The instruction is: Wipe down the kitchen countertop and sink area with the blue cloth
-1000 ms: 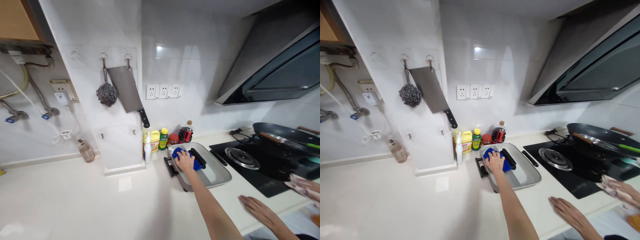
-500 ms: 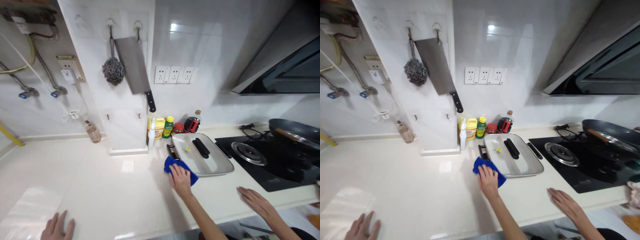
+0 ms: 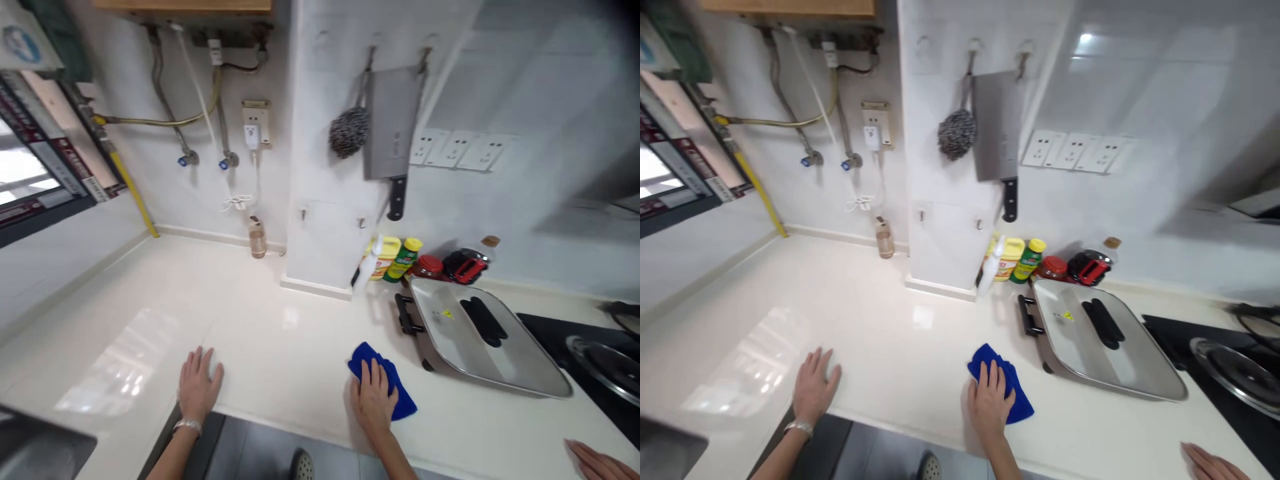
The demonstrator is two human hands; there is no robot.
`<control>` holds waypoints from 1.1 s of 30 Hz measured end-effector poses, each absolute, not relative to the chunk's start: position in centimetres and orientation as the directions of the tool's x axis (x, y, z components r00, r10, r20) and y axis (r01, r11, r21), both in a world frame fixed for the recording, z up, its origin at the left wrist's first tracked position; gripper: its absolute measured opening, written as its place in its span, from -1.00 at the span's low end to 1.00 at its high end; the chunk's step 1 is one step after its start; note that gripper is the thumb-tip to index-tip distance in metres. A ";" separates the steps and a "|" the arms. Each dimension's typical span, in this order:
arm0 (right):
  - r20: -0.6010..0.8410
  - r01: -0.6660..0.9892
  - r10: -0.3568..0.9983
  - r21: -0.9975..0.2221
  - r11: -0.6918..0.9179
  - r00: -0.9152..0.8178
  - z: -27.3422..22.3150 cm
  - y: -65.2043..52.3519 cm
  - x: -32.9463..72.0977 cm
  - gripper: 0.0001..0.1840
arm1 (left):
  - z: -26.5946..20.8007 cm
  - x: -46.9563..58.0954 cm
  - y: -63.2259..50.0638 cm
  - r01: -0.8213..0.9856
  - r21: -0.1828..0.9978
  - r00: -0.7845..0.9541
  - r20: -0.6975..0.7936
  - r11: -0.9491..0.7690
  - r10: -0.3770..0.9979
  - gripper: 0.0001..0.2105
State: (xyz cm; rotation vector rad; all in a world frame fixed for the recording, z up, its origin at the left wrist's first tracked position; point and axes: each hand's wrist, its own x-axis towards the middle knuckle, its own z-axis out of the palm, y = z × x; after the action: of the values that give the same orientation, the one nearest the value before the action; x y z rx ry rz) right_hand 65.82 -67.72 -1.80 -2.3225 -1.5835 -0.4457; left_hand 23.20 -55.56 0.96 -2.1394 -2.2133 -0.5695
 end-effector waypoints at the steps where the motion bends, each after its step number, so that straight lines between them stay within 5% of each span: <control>1: 0.408 0.933 0.843 -0.067 -0.355 0.350 -1.8 -67.3 64.7 -0.45 | 0.9 23.2 -55.7 0.966 0.259 -0.062 0.262 -0.008 0.963 -0.44; 14: 0.233 0.995 0.967 -0.005 -0.103 0.101 -0.5 -65.0 44.1 -0.40 | -0.3 17.0 -61.0 0.935 0.289 0.124 0.276 -0.206 0.953 -0.55; 27: 0.130 0.950 0.949 -0.088 0.299 -0.287 1.0 -62.5 29.6 -0.35 | -2.1 4.0 -82.7 0.872 0.284 -0.456 0.171 0.399 0.874 -0.46; 33: 0.079 0.851 0.871 -0.191 0.490 -0.484 1.6 -61.1 22.9 -0.34 | -0.9 2.3 -93.1 0.557 0.259 -0.829 0.118 0.789 0.547 -0.35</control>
State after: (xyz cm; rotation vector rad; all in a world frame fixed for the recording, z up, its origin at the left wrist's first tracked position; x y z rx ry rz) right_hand 22.87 -61.11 1.60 -1.4961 -2.5657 0.1876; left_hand 2.27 -93.08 -0.91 -0.9069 -2.9366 -0.4420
